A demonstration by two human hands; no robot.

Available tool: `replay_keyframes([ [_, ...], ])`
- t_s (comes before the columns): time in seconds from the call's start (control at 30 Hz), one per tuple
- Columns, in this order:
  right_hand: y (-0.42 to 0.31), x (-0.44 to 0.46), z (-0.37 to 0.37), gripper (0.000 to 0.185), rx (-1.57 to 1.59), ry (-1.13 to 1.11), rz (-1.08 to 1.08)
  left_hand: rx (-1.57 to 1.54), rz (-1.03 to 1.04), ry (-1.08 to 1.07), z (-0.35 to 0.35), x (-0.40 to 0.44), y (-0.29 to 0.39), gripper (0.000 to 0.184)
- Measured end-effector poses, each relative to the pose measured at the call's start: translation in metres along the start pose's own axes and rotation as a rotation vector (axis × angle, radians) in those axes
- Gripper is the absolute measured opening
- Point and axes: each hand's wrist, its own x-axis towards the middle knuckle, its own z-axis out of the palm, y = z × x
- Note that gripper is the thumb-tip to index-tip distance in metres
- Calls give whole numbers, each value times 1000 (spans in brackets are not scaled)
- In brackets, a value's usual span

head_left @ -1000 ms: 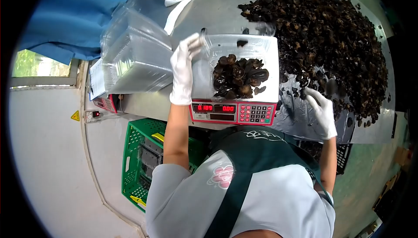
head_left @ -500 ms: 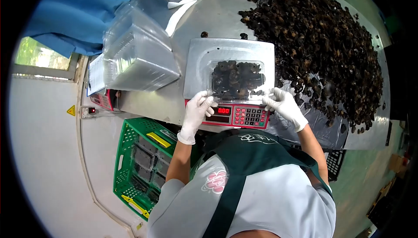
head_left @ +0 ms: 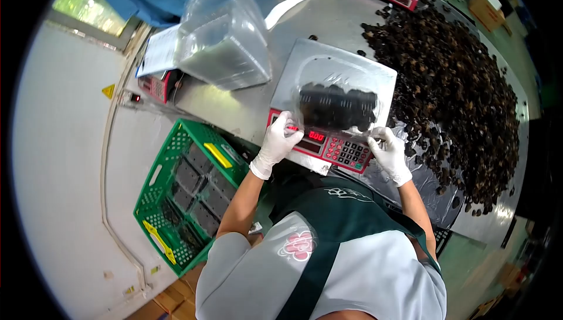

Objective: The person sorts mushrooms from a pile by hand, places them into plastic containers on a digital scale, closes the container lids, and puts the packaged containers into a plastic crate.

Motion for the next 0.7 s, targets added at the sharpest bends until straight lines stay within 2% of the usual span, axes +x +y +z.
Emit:
replay_keyframes([
  [0.03, 0, 1, -1, 13, -52, -16, -80, -78, -90, -114, -10, -7, 19, 43],
  [0.1, -3, 14, 2, 25, -142, -20, -395, 129, 240, 25, -14, -22, 28, 45],
  [0.13, -7, 19, 6, 27, -203, -14, -503, 61, 378, 117, -15, -26, 15, 46],
  [0.17, -10, 23, 11, 29, -261, -4, -614, 237, 417, 226, -19, -32, 5, 45],
  [0.23, -19, 26, 27, 31, -267, -26, -676, 445, 485, 343, -35, -46, -8, 47],
  [0.3, -27, 30, 44, 31, -256, -33, -744, 512, 478, 457, -46, -63, -12, 47],
  [0.43, -43, 36, 81, 30, -164, -77, -820, 507, 406, 538, -73, -97, -20, 46],
  [0.57, -59, 35, 110, 29, -98, -172, -786, 443, 380, 611, -95, -123, -12, 42],
  [0.63, -66, 33, 125, 21, 34, -288, -604, 385, 369, 660, -105, -135, -10, 40],
  [0.7, -75, 30, 130, 15, 143, -551, -310, 345, 213, 544, -115, -148, -22, 41],
])
